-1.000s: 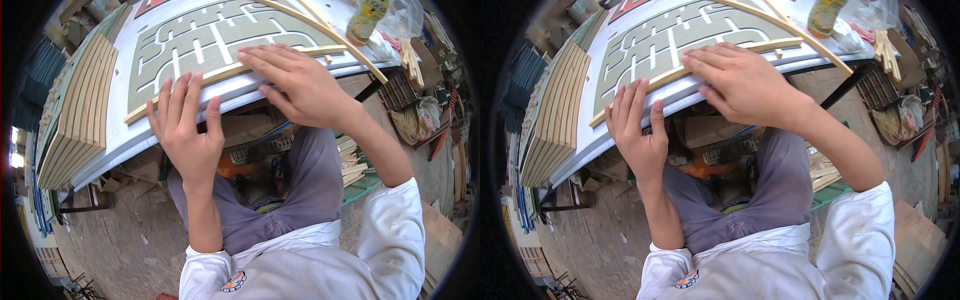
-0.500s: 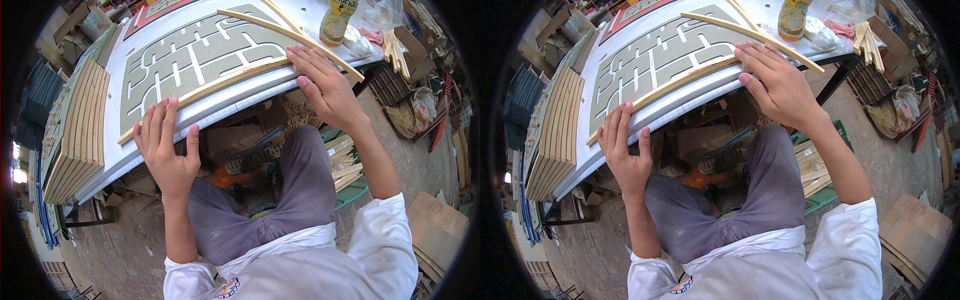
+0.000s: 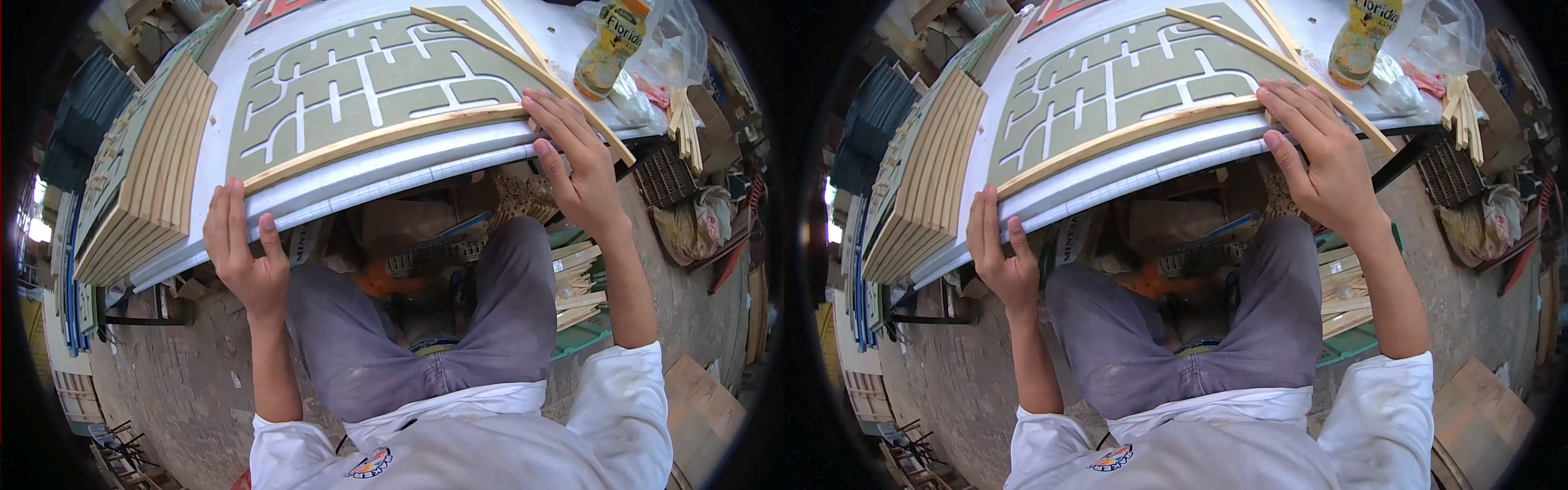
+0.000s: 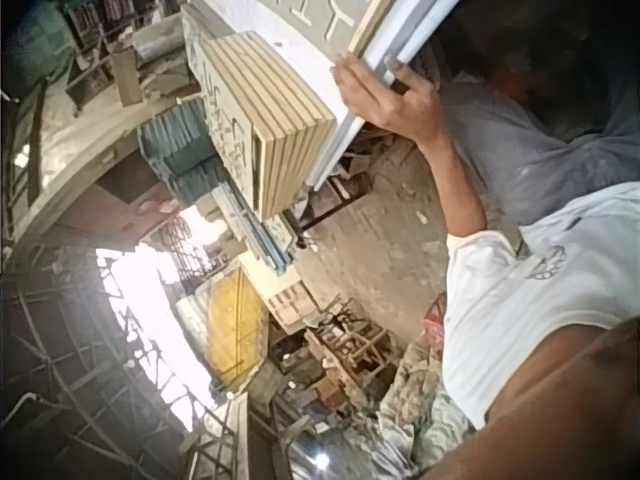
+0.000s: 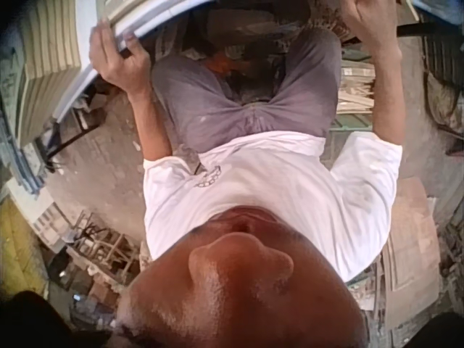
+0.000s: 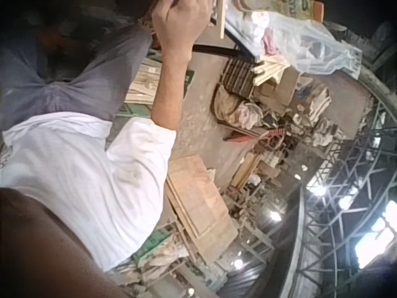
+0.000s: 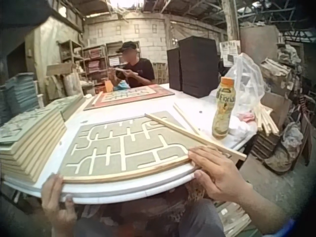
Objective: Manually assemble thin wood strips into a patterned wood board at a workshop station.
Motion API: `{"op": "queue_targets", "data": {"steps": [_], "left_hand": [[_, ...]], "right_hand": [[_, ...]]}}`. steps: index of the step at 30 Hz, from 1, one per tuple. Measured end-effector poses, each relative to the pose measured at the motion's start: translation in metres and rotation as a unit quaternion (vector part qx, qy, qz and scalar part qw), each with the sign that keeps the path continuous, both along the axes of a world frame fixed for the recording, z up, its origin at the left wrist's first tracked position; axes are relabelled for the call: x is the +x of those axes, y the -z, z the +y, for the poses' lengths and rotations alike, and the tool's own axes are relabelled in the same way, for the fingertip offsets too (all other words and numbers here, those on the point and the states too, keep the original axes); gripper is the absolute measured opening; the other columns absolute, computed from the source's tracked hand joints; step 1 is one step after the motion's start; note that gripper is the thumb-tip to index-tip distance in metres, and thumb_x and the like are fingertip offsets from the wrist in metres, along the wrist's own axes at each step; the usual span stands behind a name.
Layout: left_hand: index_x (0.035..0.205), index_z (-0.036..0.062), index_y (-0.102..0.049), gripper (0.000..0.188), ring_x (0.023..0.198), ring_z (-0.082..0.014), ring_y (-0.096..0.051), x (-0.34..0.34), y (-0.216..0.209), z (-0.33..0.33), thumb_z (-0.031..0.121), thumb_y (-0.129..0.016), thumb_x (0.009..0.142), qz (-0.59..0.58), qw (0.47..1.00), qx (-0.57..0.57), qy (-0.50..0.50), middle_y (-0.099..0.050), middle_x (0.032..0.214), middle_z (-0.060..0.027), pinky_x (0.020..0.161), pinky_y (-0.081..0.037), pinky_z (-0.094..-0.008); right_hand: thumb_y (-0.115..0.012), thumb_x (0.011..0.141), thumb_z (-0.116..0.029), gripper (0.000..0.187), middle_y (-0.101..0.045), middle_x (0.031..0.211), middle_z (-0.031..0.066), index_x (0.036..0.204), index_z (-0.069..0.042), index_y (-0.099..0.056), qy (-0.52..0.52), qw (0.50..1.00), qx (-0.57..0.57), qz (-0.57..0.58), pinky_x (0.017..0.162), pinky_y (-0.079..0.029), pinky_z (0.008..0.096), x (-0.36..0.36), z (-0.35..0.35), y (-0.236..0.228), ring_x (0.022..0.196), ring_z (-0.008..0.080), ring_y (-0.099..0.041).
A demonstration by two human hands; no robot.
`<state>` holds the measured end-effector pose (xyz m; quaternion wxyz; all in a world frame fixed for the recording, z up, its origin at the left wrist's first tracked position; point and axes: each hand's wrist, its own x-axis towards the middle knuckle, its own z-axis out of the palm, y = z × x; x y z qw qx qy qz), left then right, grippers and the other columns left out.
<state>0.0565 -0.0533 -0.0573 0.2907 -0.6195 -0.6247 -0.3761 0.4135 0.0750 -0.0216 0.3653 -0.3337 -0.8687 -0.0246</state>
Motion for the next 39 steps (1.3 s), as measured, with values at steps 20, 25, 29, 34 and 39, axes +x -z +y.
{"op": "queue_targets", "data": {"steps": [20, 25, 29, 34, 39], "left_hand": [[0.133, -0.0022, -0.049, 0.044, 0.133, -0.0402, -0.041, 0.046, 0.012, -0.035, 0.012, -0.055, 0.092, -0.115, 0.977, 0.169, 0.066, -0.042, 0.144, -0.0235, 0.110, -0.032, -0.0480], [0.122, -0.0022, -0.053, 0.033, 0.124, -0.0377, -0.050, 0.081, 0.082, -0.035, 0.005, -0.051, 0.091, -0.172, 0.964, 0.159, 0.123, -0.050, 0.134, -0.0231, 0.104, -0.040, -0.0441], [0.114, -0.0019, -0.058, 0.030, 0.114, -0.0350, -0.054, 0.089, 0.107, -0.023, 0.002, -0.055, 0.085, -0.248, 0.951, 0.088, 0.159, -0.057, 0.123, -0.0202, 0.097, -0.042, -0.0430], [0.108, -0.0027, -0.060, 0.026, 0.103, -0.0347, -0.058, 0.084, 0.109, -0.020, -0.003, -0.054, 0.083, -0.292, 0.939, 0.082, 0.164, -0.061, 0.110, -0.0185, 0.093, -0.044, -0.0406], [0.105, -0.0042, -0.060, 0.023, 0.100, -0.0347, -0.059, 0.074, 0.111, -0.023, -0.004, -0.053, 0.083, -0.314, 0.935, 0.080, 0.145, -0.061, 0.107, -0.0179, 0.090, -0.046, -0.0393]], "right_hand": [[-0.062, 0.087, 0.001, 0.011, -0.065, 0.084, 0.0127, 0.096, 0.003, -0.068, -0.063, 0.996, -0.065, 0.010, 0.067, -0.050, 0.0336, 0.010, 0.039, -0.053, 0.070, 0.0265, -0.062], [-0.063, 0.087, -0.006, 0.013, -0.064, 0.079, 0.0168, 0.092, 0.005, -0.070, 0.097, 0.989, -0.032, 0.106, 0.065, -0.050, 0.0345, 0.013, 0.028, -0.052, 0.067, 0.0292, -0.063], [-0.063, 0.085, -0.010, 0.017, -0.065, 0.082, 0.0213, 0.086, 0.005, -0.071, 0.235, 0.968, 0.033, 0.077, 0.072, -0.051, 0.0414, 0.005, 0.033, -0.046, 0.076, 0.0363, -0.065], [-0.065, 0.084, -0.014, 0.015, -0.064, 0.088, 0.0164, 0.084, 0.000, -0.070, 0.349, 0.935, 0.058, -0.015, 0.077, -0.052, 0.0434, 0.001, 0.043, -0.039, 0.084, 0.0338, -0.065], [-0.069, 0.083, -0.022, 0.022, -0.064, 0.088, 0.0139, 0.087, -0.001, -0.069, 0.314, 0.943, 0.111, -0.021, 0.081, -0.049, 0.0427, 0.020, 0.004, -0.040, 0.089, 0.0309, -0.063]]}}
